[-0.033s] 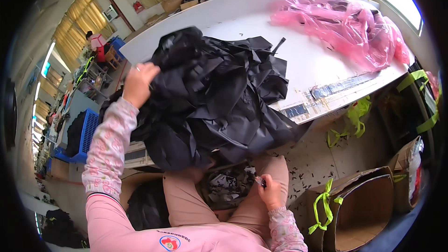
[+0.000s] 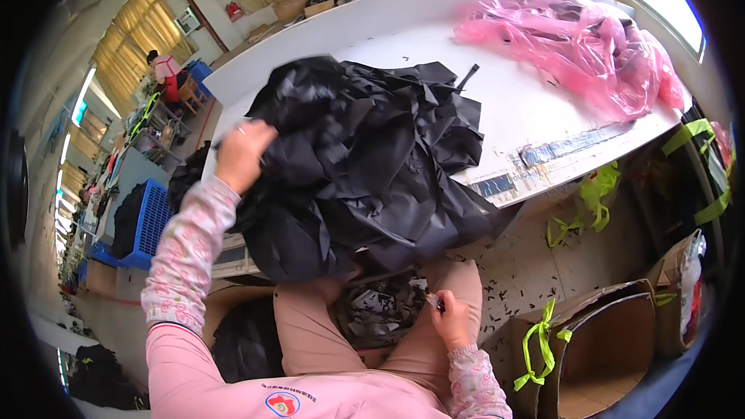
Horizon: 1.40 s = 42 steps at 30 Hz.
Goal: The recorder uses scissors to trim excess threads and material from black fabric pieces at a factory workstation.
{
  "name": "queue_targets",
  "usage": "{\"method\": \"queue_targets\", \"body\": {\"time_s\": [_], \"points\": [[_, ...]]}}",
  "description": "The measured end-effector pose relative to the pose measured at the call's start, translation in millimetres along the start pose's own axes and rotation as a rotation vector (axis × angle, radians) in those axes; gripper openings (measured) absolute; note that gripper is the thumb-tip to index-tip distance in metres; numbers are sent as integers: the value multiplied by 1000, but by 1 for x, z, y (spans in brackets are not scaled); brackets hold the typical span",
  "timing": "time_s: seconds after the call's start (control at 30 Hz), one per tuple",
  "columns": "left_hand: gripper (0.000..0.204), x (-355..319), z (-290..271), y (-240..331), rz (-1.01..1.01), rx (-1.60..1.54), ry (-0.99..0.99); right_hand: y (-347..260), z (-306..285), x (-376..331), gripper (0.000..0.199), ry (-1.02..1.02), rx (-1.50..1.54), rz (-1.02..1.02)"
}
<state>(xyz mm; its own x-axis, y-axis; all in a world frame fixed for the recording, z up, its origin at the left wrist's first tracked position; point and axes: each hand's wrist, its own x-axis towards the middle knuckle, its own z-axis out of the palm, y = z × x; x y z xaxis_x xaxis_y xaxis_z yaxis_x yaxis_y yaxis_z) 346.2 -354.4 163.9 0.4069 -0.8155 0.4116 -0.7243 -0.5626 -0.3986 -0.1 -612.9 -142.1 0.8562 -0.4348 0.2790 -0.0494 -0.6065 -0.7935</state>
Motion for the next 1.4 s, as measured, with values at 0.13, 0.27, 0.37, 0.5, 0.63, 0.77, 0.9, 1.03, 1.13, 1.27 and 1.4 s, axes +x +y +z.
{"method": "queue_targets", "body": {"time_s": [0.13,0.27,0.37,0.5,0.63,0.77,0.9,1.03,1.13,1.27,1.4], "points": [[115,-118,74,40,-160,-313,-941,-10,12,2,18,-24,2,-27],[104,-91,56,32,-233,-686,-1016,-8,9,-4,17,-49,-14,-37],[44,-62,42,8,-265,-1083,-736,-1,9,-2,16,-10,-66,-93],[40,-30,54,15,-550,-579,-47,-6,9,0,17,-3,-68,-50],[51,-14,90,18,-840,-371,-255,-9,11,-2,18,-9,-56,-34],[37,-28,104,-1,-935,-468,46,-11,16,-6,15,-43,-51,-21],[50,5,73,-15,-920,-721,238,-27,-3,-8,24,-92,-100,15],[40,33,32,-35,-854,-1159,669,-82,-28,1,29,-107,-233,42],[24,23,5,-52,-786,-1315,866,-86,-14,-1,27,-45,-190,-91],[15,10,16,-32,-958,-1666,755,-97,-15,-2,24,-105,-188,-69],[29,-15,53,9,-1180,-1577,194,-105,-20,-4,21,-89,-213,-107]]}}
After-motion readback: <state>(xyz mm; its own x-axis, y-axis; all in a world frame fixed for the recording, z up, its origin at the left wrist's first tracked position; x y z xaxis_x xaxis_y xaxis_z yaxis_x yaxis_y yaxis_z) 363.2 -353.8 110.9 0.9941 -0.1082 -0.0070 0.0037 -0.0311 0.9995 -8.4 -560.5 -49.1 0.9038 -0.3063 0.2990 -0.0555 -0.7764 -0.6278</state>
